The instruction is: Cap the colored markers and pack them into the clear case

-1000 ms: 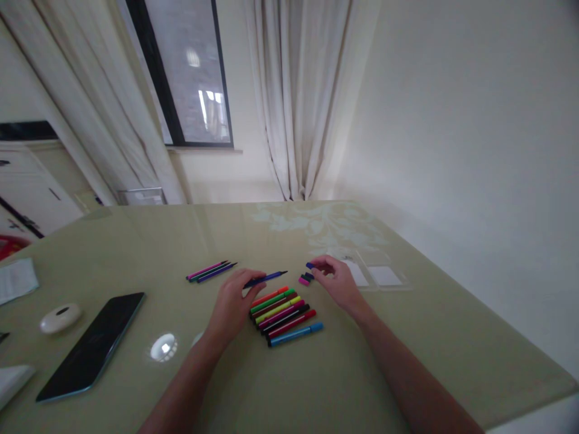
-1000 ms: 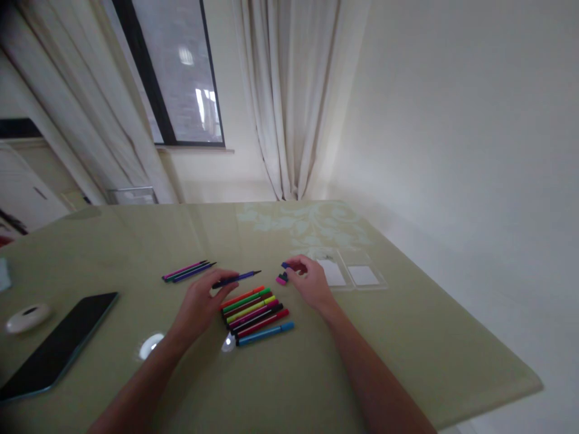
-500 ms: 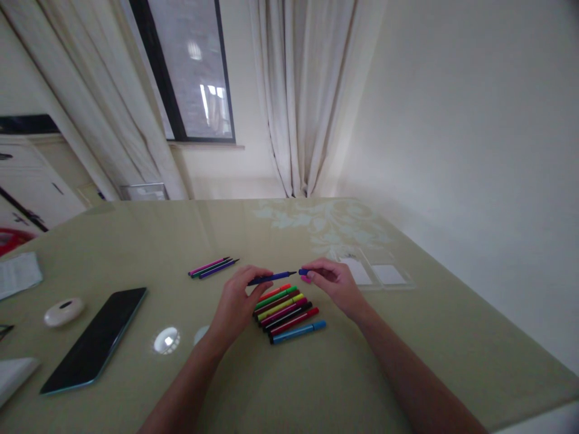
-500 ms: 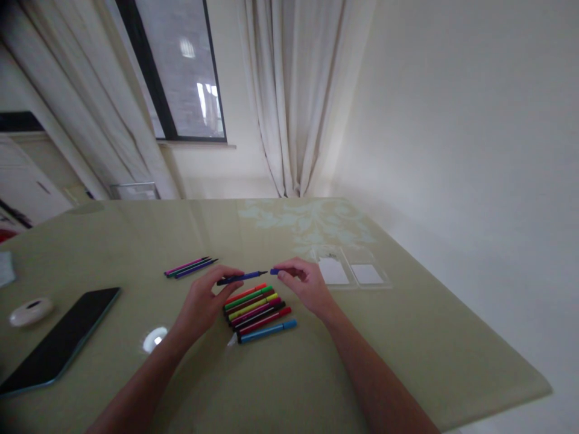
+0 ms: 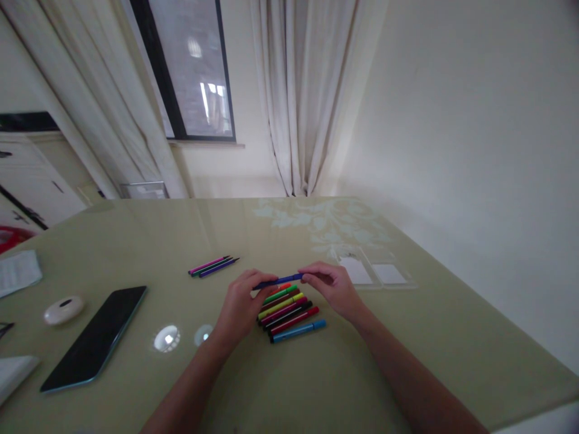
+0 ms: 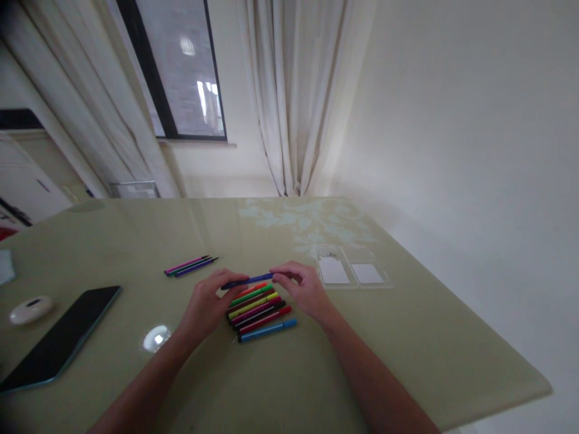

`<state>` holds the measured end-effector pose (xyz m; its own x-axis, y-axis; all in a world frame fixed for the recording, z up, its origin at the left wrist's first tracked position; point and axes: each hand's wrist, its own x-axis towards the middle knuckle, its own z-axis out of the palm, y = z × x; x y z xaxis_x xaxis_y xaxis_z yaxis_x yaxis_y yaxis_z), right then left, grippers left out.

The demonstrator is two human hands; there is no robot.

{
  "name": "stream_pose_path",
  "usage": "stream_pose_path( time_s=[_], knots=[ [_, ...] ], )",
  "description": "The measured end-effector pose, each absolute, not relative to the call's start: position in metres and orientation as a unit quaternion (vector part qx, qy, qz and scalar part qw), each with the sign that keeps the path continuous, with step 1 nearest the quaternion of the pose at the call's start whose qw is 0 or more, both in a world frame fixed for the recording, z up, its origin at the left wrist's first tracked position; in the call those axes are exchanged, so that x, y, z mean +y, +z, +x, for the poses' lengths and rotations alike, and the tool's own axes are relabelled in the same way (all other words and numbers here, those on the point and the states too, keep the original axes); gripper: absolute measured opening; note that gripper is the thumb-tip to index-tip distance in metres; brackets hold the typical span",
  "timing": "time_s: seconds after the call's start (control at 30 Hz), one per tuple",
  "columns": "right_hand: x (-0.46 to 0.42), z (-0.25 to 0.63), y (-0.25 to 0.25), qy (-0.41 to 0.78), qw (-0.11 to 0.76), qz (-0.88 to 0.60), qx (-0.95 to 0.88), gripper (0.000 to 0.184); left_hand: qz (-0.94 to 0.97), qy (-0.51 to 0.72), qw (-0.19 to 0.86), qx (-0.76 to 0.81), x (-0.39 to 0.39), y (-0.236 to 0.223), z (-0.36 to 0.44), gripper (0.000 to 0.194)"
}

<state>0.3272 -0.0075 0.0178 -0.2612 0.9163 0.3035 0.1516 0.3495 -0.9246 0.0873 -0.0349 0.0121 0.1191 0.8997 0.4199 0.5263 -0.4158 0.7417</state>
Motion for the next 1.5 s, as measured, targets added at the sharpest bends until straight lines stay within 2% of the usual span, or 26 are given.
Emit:
stream_pose_path(
  time_s=[0.37,0.43,0.53,0.67,0.77,0.87,0.93,1.0,1.1,1.23,1.5],
  knots=[
    [-0.005,0.324,0.011,0.431,0.463,-0.4,-0.663,0.025,0.714,0.429,0.233,0.502,-0.031,0.01,0.089,0.019],
    [-0.001,0.327,0.009,0.397,0.47,-0.42,-0.667,0.027,0.716,0.421,0.221,0.511,-0.027,0.008,0.083,0.02],
    [0.006,0.336,0.006,0.269,0.468,-0.47,-0.698,0.027,0.701,0.396,0.195,0.56,-0.019,0.001,0.069,0.019],
    [0.015,0.35,-0.002,0.11,0.38,-0.526,-0.753,0.022,0.697,0.327,0.188,0.609,-0.015,-0.008,0.057,0.018],
    [0.018,0.352,-0.01,0.077,0.293,-0.541,-0.785,0.023,0.721,0.286,0.197,0.6,-0.013,-0.01,0.055,0.026],
    [0.018,0.351,-0.013,0.06,0.241,-0.555,-0.794,0.023,0.727,0.289,0.205,0.587,-0.009,-0.011,0.049,0.035],
    [0.018,0.35,-0.013,0.05,0.221,-0.566,-0.792,0.023,0.701,0.318,0.17,0.616,-0.005,-0.012,0.04,0.036],
    [0.016,0.349,-0.01,0.045,0.201,-0.577,-0.791,0.022,0.657,0.326,0.091,0.674,-0.003,-0.012,0.029,0.035],
    [0.014,0.347,-0.005,0.046,0.172,-0.593,-0.786,0.021,0.592,0.26,-0.017,0.763,-0.004,-0.012,0.017,0.038],
    [0.012,0.345,0.0,0.042,0.151,-0.616,-0.772,0.018,0.57,0.178,-0.028,0.801,-0.008,-0.009,0.016,0.037],
    [0.013,0.346,-0.006,0.046,0.179,-0.607,-0.773,0.017,0.561,0.149,-0.051,0.813,-0.01,-0.011,0.016,0.04]
  ],
)
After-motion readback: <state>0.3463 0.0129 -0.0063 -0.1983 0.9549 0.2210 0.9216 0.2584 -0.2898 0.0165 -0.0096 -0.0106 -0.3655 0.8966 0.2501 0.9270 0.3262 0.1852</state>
